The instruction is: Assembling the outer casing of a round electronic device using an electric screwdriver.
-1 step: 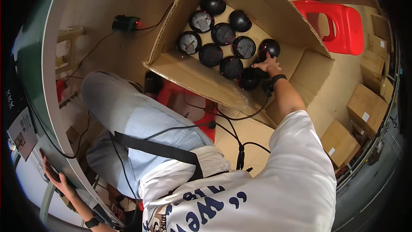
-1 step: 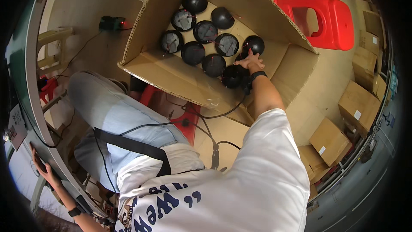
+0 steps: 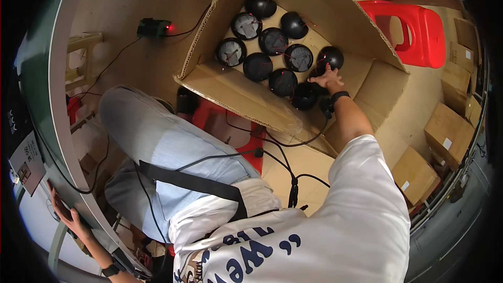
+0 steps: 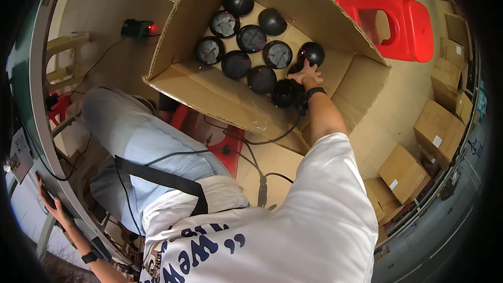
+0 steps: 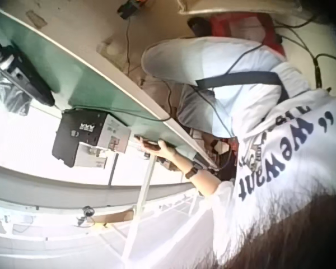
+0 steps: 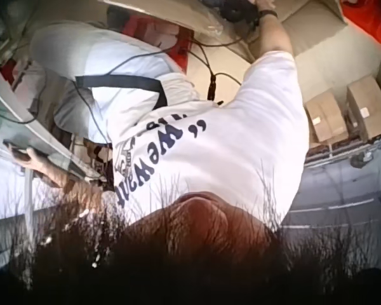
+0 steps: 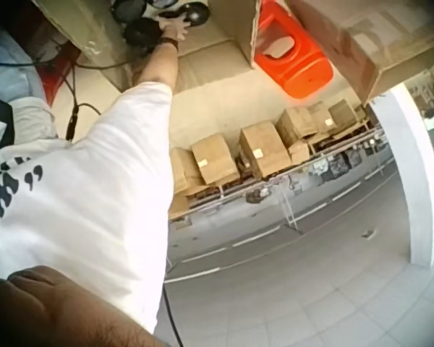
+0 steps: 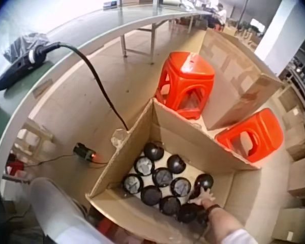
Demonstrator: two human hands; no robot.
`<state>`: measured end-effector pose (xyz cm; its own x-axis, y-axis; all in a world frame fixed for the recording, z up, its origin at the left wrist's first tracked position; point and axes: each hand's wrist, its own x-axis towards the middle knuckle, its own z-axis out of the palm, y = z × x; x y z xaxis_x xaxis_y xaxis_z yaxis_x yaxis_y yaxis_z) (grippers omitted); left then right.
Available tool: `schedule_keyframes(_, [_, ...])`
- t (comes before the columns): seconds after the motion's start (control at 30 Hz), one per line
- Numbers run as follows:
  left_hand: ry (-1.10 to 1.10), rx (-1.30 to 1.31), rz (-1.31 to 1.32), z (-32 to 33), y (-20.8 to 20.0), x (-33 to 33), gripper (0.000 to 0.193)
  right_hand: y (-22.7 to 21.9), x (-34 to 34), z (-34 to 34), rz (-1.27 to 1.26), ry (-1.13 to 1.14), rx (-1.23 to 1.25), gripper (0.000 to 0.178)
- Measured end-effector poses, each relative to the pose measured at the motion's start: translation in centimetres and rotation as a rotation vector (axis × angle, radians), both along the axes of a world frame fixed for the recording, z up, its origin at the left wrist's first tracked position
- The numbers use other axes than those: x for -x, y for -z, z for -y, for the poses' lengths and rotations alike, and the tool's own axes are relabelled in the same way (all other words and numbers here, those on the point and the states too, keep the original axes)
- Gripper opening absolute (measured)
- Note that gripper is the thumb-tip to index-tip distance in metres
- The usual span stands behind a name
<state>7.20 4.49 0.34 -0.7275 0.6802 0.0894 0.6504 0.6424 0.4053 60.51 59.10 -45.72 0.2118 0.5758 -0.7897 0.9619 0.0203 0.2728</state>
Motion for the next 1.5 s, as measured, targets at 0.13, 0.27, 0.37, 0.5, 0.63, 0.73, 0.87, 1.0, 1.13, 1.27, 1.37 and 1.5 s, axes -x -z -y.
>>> schedule_keyframes(0.13, [0.001, 0.019, -0.017, 0.1, -0.3, 0.5, 0.088, 0.6, -0.4, 2.3, -0.038, -0.121, -0.144, 0.113])
schedule_keyframes(0.27, [0.027, -0.023, 0.004, 0.1, 0.0, 0.1, 0.082, 1.3, -0.2, 4.4, -0.157, -0.236, -0.341, 0.096])
schedule_keyframes(0.37, [0.005, -0.002, -0.010, -0.2, 0.3, 0.4, 0.090, 1.9, -0.5, 4.7, -0.165, -0.391, -0.312, 0.090])
schedule_keyframes(0.5, [-0.021, -0.006, 0.004, -0.5, 0.4, 0.6, 0.087, 0.2, -1.1, 3.3, -0.444, -0.531, -0.366, 0.095])
schedule_keyframes(0.63, [-0.021, 0.005, 0.002, 0.3, -2.1, -0.3, 0.086, -1.6, 2.1, 3.8, -0.415, -0.289, -0.580, 0.094])
schedule_keyframes(0.73, [0.012, -0.097, 0.125, -3.4, 0.3, -1.3, 0.091, -1.7, -0.5, 1.4, -0.530, -0.249, -1.046, 0.066])
schedule_keyframes(0.87, [0.003, -0.043, 0.112, -2.4, -0.8, -1.7, 0.094, -16.8, 12.9, 3.3, -1.436, 0.233, -0.426, 0.015])
schedule_keyframes(1.0, [0.008, -0.022, 0.070, -1.6, -2.3, -1.5, 0.090, -38.6, 25.1, 9.9, -1.844, 0.084, -0.079, 0.017])
schedule_keyframes(1.13, [0.082, -0.125, 0.126, 0.0, -2.6, -0.8, 0.068, -49.9, 35.9, 15.5, -1.847, -0.265, -0.255, 0.033])
schedule_keyframes(1.27, [0.127, -0.310, 0.306, 1.2, -1.8, 0.4, 0.058, -50.8, 46.0, 14.0, -1.570, -0.239, -0.301, 0.063])
schedule_keyframes(1.37, [0.196, -0.517, 0.536, 1.6, -1.8, 0.8, 0.053, -49.4, 49.1, 11.5, -1.373, -0.230, -0.363, 0.058])
schedule_keyframes(1.5, [0.130, -0.676, 0.605, 2.1, -2.2, 0.4, 0.042, -48.9, 48.7, 11.1, -1.438, -0.079, -0.341, 0.051])
